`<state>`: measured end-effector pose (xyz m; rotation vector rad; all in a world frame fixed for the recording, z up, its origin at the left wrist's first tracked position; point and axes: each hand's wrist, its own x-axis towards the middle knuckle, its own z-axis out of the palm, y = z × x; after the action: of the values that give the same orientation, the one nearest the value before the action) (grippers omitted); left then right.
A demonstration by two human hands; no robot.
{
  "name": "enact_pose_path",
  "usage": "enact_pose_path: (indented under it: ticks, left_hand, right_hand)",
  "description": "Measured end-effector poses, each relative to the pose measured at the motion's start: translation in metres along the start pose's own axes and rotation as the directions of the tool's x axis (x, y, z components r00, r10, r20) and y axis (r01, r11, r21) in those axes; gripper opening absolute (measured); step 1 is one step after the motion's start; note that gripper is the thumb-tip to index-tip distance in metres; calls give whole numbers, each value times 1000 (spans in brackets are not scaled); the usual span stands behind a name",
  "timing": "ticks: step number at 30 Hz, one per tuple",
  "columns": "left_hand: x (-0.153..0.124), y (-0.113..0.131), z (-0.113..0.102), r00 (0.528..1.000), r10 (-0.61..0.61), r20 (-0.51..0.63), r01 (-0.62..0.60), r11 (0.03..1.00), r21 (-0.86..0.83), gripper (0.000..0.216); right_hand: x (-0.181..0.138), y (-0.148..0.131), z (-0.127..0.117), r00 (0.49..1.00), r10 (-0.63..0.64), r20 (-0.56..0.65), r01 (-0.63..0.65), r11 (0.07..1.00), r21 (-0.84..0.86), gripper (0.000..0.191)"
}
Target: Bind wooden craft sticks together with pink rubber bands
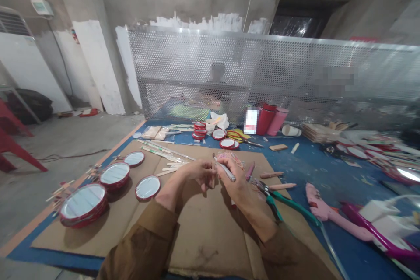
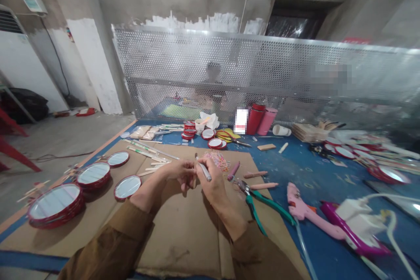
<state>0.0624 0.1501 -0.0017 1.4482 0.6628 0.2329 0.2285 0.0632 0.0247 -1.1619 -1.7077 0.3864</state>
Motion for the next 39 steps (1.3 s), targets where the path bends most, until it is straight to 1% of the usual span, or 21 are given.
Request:
enact_pose_path:
  ticks: [3,7,11,14,18,25,27,33,36,39]
  left_hand:
    - [0,0,0,1000,4,9,-4,1000,-4,52]
    - [0,-1,-1,1000,4,-4,-5,1000,-25,52]
    - [1,-3,-2,1000,-13,8,13,1000,-22,49]
    - [1,-3,-2,1000,-27,7,27,1000,-5,46]
    - [-2,0,0,1000,-8,-8,8,1000,3,43]
    - [-3,3,1,999,-29,-30,30,999,33,48]
    - [-2,3,1,1000,-28,-15,28,999,27,48]
    - [-2,1,1,1000,-7,-9,7,1000,27,43]
    - [-2,1,1,1000,-11,-10,11,1000,18,41]
    - [-3,3,2,1000,-14,-16,15,1000,17,42]
  right_hand:
    - [-1,2,2,1000,-19,-21,19,1000,5,15]
    - [0,3,2,1000,-6,-1,6,999,31,15]
    - [0,4,4,1000,-13,-8,14,998,57,17]
    - [0,4,3,1000,-30,-3,30,999,43,16]
    - [0,3,0,1000,0,16,0,1000,11,16]
    - [0,6,2,997,17,-80,-16,1000,9,17]
    - [0,7,2,997,18,-71,-17,1000,7,18]
    - [1,5,3,1000,16,18,-17,999,42,19]
    - [0,5,2,999,30,18,-30,999,40,19]
    - [0,6,1,999,45,-22,-45,999,10,19]
